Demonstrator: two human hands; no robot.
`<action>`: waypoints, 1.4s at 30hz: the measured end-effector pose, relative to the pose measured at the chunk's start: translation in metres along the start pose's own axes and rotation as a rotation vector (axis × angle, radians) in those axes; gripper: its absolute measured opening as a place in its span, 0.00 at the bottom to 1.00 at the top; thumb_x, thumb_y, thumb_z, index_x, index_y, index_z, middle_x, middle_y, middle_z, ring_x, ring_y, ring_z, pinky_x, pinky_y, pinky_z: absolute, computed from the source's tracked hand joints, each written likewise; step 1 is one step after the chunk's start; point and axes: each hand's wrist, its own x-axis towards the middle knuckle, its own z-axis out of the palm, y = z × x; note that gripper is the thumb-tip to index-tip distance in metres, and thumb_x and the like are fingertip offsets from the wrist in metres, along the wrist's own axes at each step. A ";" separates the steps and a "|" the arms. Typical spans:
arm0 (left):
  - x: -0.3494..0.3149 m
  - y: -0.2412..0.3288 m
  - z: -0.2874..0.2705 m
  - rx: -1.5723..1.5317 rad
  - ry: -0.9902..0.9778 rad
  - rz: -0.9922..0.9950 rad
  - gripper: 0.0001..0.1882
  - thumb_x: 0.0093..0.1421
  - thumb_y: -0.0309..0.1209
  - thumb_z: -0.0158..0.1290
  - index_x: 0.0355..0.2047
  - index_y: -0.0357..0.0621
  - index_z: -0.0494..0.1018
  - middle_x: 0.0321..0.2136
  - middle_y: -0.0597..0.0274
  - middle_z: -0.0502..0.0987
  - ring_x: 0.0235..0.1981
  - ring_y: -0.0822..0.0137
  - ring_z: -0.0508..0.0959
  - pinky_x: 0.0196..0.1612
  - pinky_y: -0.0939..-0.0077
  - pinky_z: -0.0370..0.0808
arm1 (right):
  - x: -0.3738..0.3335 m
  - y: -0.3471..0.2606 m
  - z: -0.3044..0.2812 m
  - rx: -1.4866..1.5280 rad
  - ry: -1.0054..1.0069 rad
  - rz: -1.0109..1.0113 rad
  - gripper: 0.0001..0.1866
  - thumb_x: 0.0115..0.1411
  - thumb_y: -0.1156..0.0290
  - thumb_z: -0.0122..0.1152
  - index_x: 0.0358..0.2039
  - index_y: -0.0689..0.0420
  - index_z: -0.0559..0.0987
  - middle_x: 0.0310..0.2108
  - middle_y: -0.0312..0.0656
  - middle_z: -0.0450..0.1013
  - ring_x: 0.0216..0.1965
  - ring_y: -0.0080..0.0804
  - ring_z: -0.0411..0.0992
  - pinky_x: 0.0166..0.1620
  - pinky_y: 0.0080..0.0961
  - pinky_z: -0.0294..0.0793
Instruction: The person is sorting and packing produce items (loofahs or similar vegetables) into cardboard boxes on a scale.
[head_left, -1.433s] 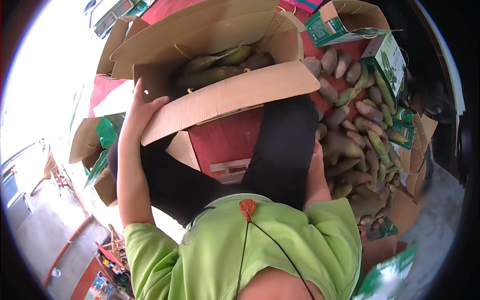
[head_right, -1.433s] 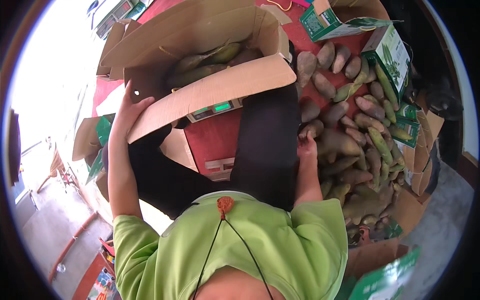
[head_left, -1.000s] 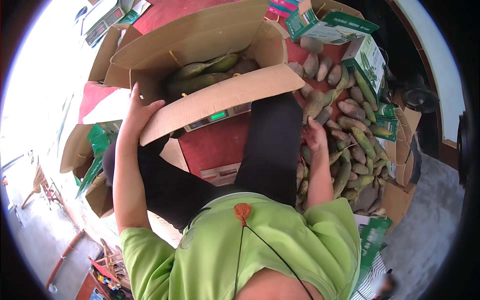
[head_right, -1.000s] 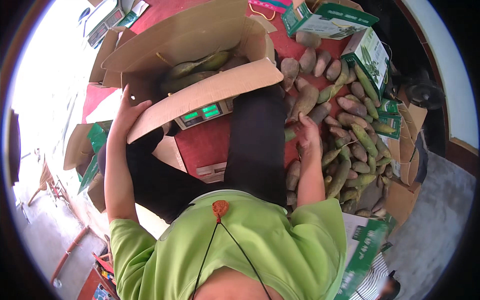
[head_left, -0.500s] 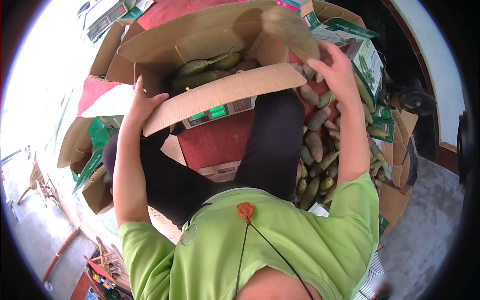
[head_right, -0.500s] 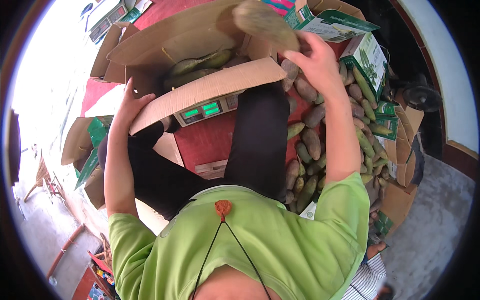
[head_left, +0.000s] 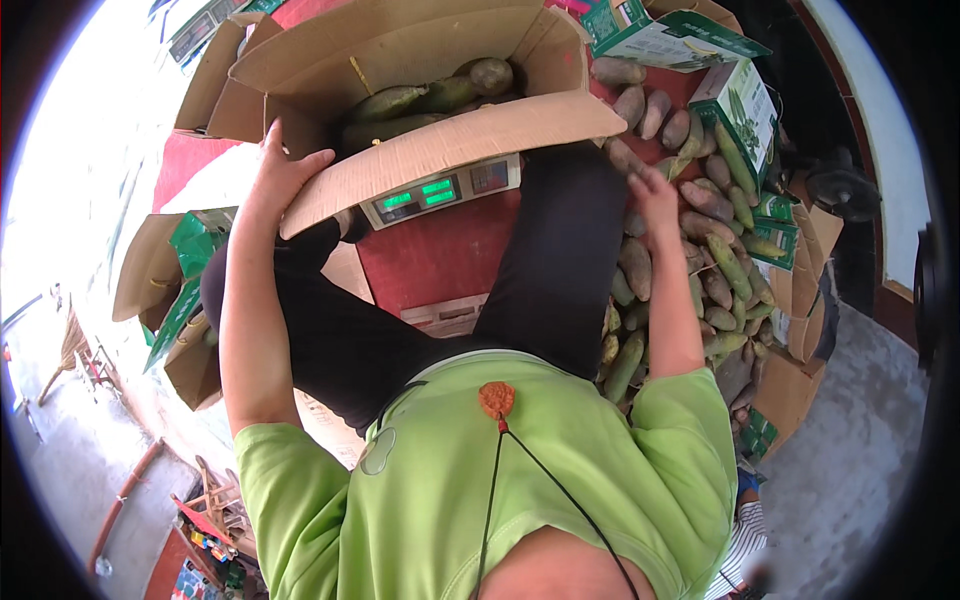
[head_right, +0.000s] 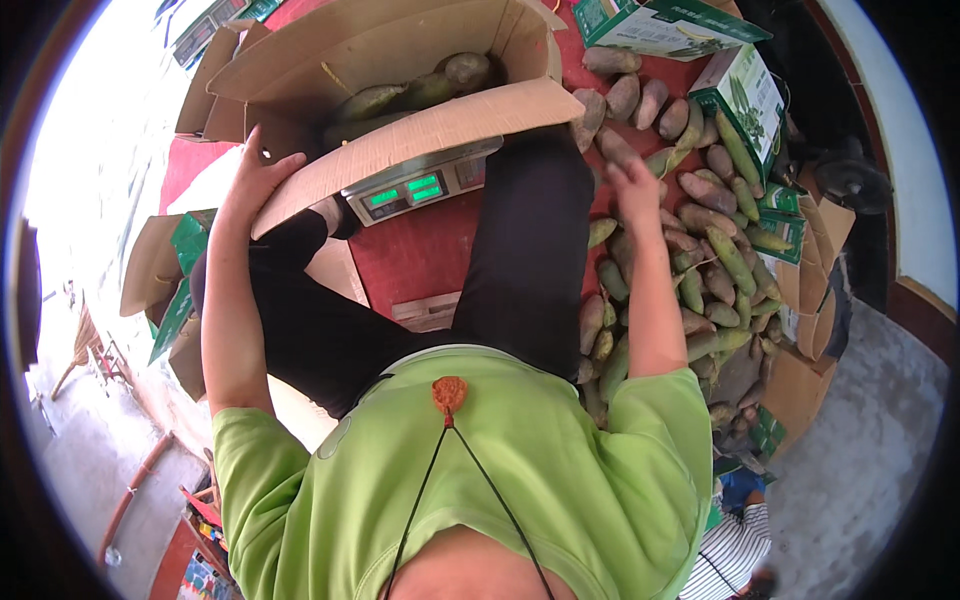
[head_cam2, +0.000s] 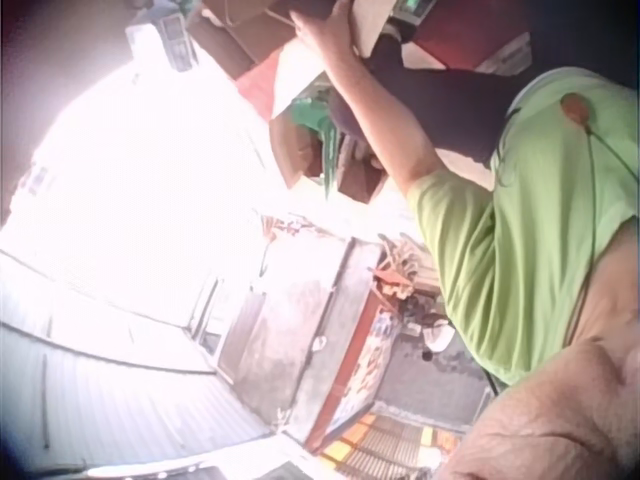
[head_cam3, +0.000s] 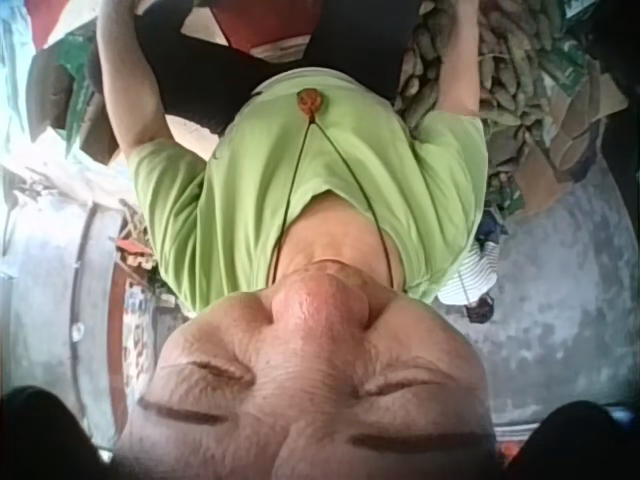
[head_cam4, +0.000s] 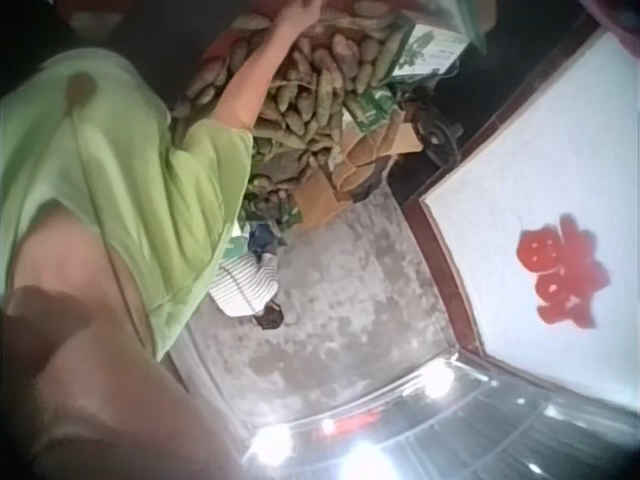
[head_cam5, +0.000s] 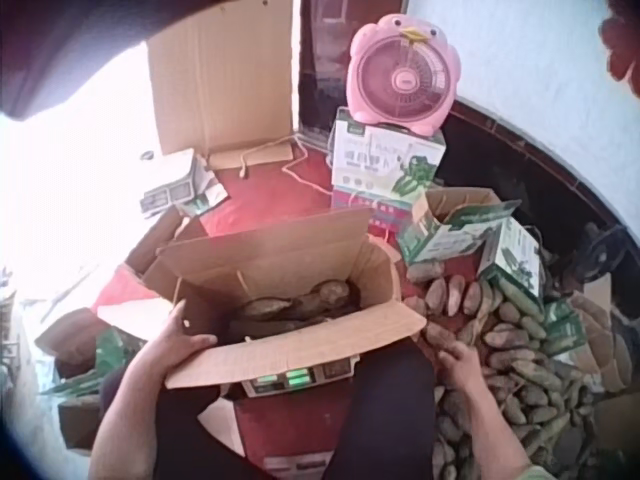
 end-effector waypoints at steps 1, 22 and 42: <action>0.000 0.003 0.002 0.007 0.011 0.017 0.55 0.44 0.42 0.68 0.64 0.32 0.48 0.56 0.31 0.62 0.57 0.45 0.66 0.59 0.61 0.64 | -0.005 0.031 -0.006 -0.039 -0.028 0.070 0.16 0.59 0.71 0.57 0.48 0.62 0.76 0.40 0.37 0.76 0.39 0.23 0.72 0.37 0.21 0.70; 0.006 0.027 0.005 0.128 -0.099 0.018 0.47 0.50 0.43 0.62 0.64 0.36 0.52 0.52 0.37 0.69 0.48 0.54 0.75 0.51 0.69 0.70 | -0.120 0.296 0.053 -0.320 -0.239 0.037 0.14 0.53 0.63 0.55 0.35 0.59 0.79 0.32 0.55 0.76 0.36 0.51 0.75 0.40 0.40 0.72; -0.004 -0.010 -0.010 0.052 -0.014 0.026 0.49 0.49 0.42 0.64 0.64 0.33 0.50 0.51 0.38 0.70 0.47 0.57 0.75 0.48 0.71 0.72 | -0.053 0.245 -0.127 -0.609 0.695 0.414 0.24 0.49 0.64 0.62 0.45 0.63 0.76 0.42 0.56 0.75 0.45 0.51 0.74 0.48 0.39 0.72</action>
